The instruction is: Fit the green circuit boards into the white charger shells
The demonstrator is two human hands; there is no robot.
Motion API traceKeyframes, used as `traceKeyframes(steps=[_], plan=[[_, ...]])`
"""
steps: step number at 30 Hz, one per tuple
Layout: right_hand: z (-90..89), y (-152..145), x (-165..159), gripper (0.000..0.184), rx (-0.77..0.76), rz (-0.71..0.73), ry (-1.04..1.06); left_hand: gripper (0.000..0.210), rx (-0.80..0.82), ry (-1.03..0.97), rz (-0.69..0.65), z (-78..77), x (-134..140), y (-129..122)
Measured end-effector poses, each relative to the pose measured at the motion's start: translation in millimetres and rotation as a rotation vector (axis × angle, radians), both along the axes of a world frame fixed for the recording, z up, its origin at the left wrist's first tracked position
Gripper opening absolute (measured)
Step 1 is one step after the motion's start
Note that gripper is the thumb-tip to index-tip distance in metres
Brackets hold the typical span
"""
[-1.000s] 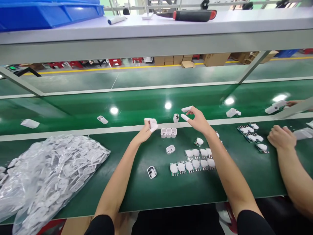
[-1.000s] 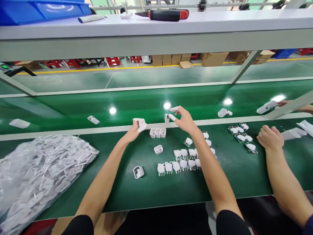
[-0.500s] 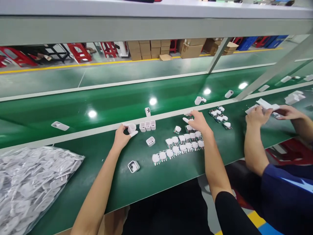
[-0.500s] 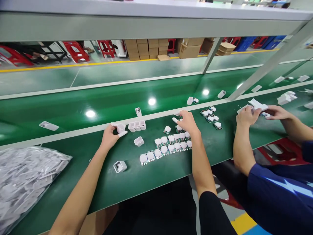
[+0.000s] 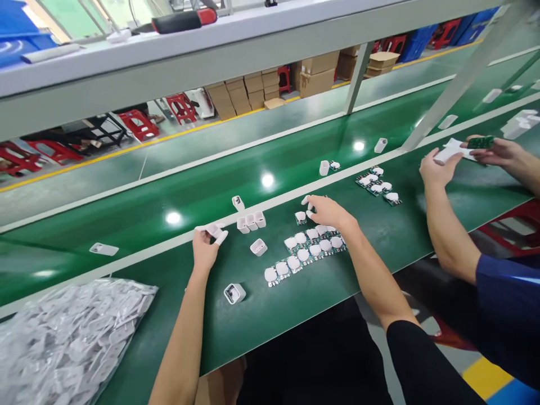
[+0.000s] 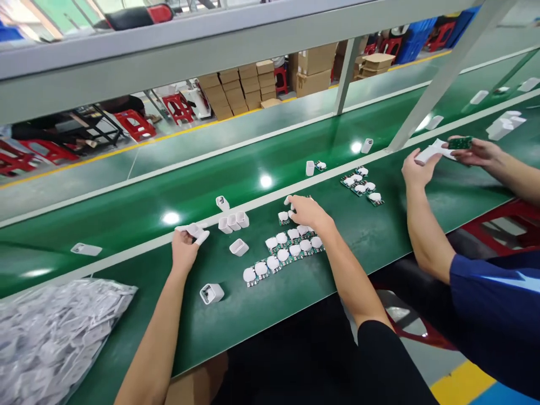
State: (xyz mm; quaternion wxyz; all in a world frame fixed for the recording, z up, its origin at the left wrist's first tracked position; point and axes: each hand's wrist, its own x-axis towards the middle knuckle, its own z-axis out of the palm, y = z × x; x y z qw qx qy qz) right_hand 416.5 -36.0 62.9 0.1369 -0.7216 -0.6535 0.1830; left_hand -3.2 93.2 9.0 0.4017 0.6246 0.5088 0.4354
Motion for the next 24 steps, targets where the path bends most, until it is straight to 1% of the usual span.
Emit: traceKeyframes(steps=[2,4,6,8,9,11,12,14,15,16,17,19,21,22,24], plan=[[-2.4,3,-10,0.035,0.001,-0.061,-0.019,0.069,0.016,-0.003,0.026,15.6,-4,-8],[-3.9,9,-24,0.031,0.002,-0.067,-0.029,0.065,0.051,-0.017,0.004,36.7,-3,-18],[-1.9,17,-34,0.026,0.005,-0.03,-0.022,0.061,0.1,-0.042,-0.081,61.5,6,-30],[5.9,24,-38,0.029,0.008,0.029,0.011,0.058,0.134,-0.048,-0.195,88.1,21,-40],[12.4,27,-37,0.03,0.009,0.067,0.04,0.058,0.146,-0.043,-0.245,101.6,31,-45],[31.0,32,-33,0.034,0.021,0.158,0.115,0.059,0.176,-0.034,-0.337,127.3,49,-50],[42.8,33,-30,0.037,0.034,0.205,0.151,0.059,0.198,-0.035,-0.379,138.9,57,-52],[70.0,33,-29,0.045,0.122,0.288,0.259,0.057,0.25,-0.038,-0.441,157.9,70,-55],[84.2,32,-30,0.05,0.201,0.324,0.333,0.054,0.276,-0.039,-0.459,164.8,75,-56],[98.2,30,-34,0.053,0.33,0.357,0.462,0.048,0.297,-0.038,-0.475,169.6,78,-57],[111.2,27,-39,0.053,0.459,0.396,0.575,0.042,0.315,-0.04,-0.493,172.5,80,-58],[132.6,21,-53,0.055,0.654,0.457,0.713,0.037,0.341,-0.048,-0.546,173.8,81,-60],[145.9,14,-69,0.056,0.766,0.509,0.791,0.04,0.361,-0.048,-0.612,172.2,79,-62],[149.3,11,-76,0.057,0.799,0.53,0.825,0.042,0.373,-0.043,-0.644,171.6,77,-63],[150.6,7,-91,0.058,0.834,0.554,0.901,0.04,0.408,-0.028,-0.707,172.3,72,-64]])
